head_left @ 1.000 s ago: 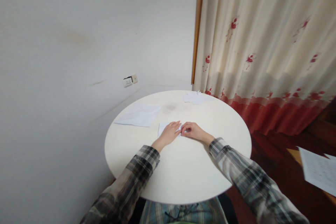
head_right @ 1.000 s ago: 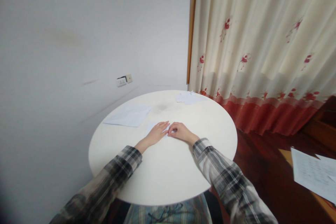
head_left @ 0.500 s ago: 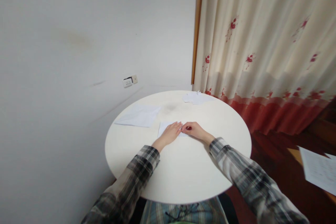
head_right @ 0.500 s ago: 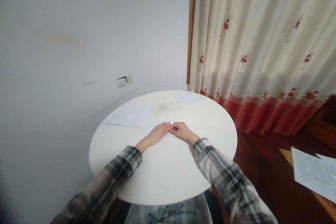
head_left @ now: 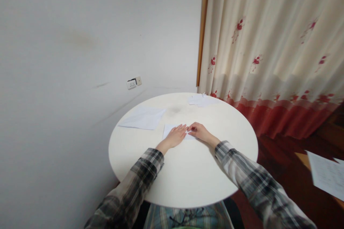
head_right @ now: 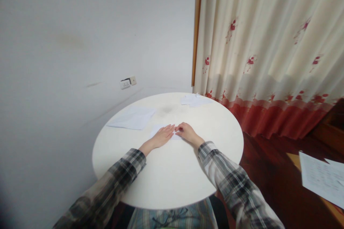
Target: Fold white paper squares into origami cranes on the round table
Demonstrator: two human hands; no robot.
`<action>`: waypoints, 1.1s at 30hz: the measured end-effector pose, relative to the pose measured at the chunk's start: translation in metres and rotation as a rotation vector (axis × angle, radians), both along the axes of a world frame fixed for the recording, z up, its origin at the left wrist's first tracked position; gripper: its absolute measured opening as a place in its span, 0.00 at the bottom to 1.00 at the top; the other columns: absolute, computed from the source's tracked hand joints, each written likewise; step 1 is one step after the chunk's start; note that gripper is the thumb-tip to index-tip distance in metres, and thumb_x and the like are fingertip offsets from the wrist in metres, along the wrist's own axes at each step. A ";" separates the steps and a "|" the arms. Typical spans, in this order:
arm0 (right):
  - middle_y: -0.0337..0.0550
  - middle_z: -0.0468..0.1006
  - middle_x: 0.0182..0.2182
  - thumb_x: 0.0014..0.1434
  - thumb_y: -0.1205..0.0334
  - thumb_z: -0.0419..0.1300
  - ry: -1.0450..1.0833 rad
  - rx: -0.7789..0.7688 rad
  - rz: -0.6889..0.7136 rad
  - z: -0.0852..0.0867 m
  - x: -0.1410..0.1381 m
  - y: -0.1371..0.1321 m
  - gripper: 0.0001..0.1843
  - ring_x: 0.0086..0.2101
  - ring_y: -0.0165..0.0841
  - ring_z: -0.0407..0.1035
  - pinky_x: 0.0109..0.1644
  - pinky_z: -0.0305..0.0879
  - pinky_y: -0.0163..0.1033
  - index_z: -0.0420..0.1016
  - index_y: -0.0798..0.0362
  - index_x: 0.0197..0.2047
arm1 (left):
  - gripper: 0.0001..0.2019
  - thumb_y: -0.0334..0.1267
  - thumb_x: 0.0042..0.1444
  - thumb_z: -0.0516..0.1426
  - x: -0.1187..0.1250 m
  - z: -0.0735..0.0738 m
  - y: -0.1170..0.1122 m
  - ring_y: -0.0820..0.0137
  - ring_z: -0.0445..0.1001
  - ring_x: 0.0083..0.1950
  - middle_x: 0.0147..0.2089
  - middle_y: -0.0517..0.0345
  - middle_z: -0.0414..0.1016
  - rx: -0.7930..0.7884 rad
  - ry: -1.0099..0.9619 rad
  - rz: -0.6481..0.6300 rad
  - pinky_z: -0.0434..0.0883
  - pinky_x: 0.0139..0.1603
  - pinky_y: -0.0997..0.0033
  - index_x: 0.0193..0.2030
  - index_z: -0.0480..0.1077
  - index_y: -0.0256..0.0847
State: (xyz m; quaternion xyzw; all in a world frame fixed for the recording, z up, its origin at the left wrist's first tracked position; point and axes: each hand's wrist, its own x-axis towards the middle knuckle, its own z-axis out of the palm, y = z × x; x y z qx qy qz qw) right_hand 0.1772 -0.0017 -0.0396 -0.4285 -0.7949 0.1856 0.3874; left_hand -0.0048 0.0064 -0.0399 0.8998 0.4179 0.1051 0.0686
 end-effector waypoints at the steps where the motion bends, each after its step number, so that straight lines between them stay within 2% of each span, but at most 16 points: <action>1: 0.42 0.73 0.30 0.47 0.68 0.63 -0.019 -0.010 -0.030 0.000 0.002 0.002 0.05 0.32 0.30 0.66 0.39 0.62 0.37 0.74 0.55 0.30 | 0.22 0.38 0.61 0.40 0.000 0.001 -0.001 0.64 0.46 0.67 0.66 0.50 0.50 -0.007 0.005 0.001 0.49 0.62 0.56 0.62 0.53 0.40; 4: 0.40 0.71 0.29 0.44 0.66 0.65 -0.051 -0.067 -0.056 0.001 0.011 0.006 0.08 0.30 0.29 0.64 0.38 0.61 0.36 0.75 0.54 0.31 | 0.23 0.39 0.62 0.39 -0.001 0.006 -0.003 0.64 0.45 0.67 0.67 0.52 0.48 -0.035 0.032 0.003 0.47 0.63 0.57 0.63 0.51 0.41; 8: 0.39 0.70 0.29 0.39 0.62 0.68 -0.069 -0.147 0.014 0.002 0.025 0.012 0.15 0.30 0.30 0.63 0.38 0.60 0.36 0.76 0.53 0.34 | 0.24 0.40 0.62 0.37 -0.001 0.010 -0.005 0.66 0.43 0.68 0.68 0.53 0.46 -0.063 0.058 0.009 0.45 0.63 0.58 0.64 0.49 0.40; 16: 0.36 0.71 0.28 0.31 0.62 0.70 -0.064 -0.308 0.105 0.004 0.045 0.020 0.21 0.29 0.30 0.62 0.37 0.59 0.36 0.76 0.53 0.34 | 0.24 0.41 0.62 0.36 -0.003 0.006 -0.004 0.66 0.43 0.68 0.68 0.55 0.46 -0.062 0.040 0.006 0.44 0.64 0.60 0.64 0.49 0.41; 22: 0.32 0.67 0.23 0.28 0.61 0.70 -0.022 -0.438 0.120 0.013 0.053 0.014 0.21 0.26 0.27 0.59 0.33 0.56 0.35 0.74 0.54 0.31 | 0.24 0.40 0.61 0.37 -0.004 0.002 -0.001 0.65 0.43 0.67 0.67 0.54 0.47 -0.080 0.012 0.000 0.44 0.63 0.58 0.64 0.49 0.40; 28: 0.31 0.66 0.23 0.25 0.61 0.70 0.039 -0.510 0.167 0.018 0.059 0.011 0.23 0.25 0.26 0.59 0.32 0.57 0.34 0.73 0.54 0.30 | 0.24 0.41 0.62 0.39 -0.005 -0.002 0.002 0.64 0.44 0.67 0.67 0.53 0.47 -0.083 -0.026 -0.002 0.44 0.63 0.57 0.64 0.50 0.41; 33: 0.33 0.68 0.22 0.27 0.60 0.69 0.067 -0.535 0.156 0.018 0.062 0.009 0.18 0.25 0.26 0.60 0.31 0.57 0.34 0.70 0.55 0.24 | 0.22 0.40 0.61 0.43 -0.006 -0.007 0.004 0.63 0.50 0.65 0.65 0.49 0.54 0.001 -0.076 0.012 0.49 0.62 0.59 0.61 0.57 0.38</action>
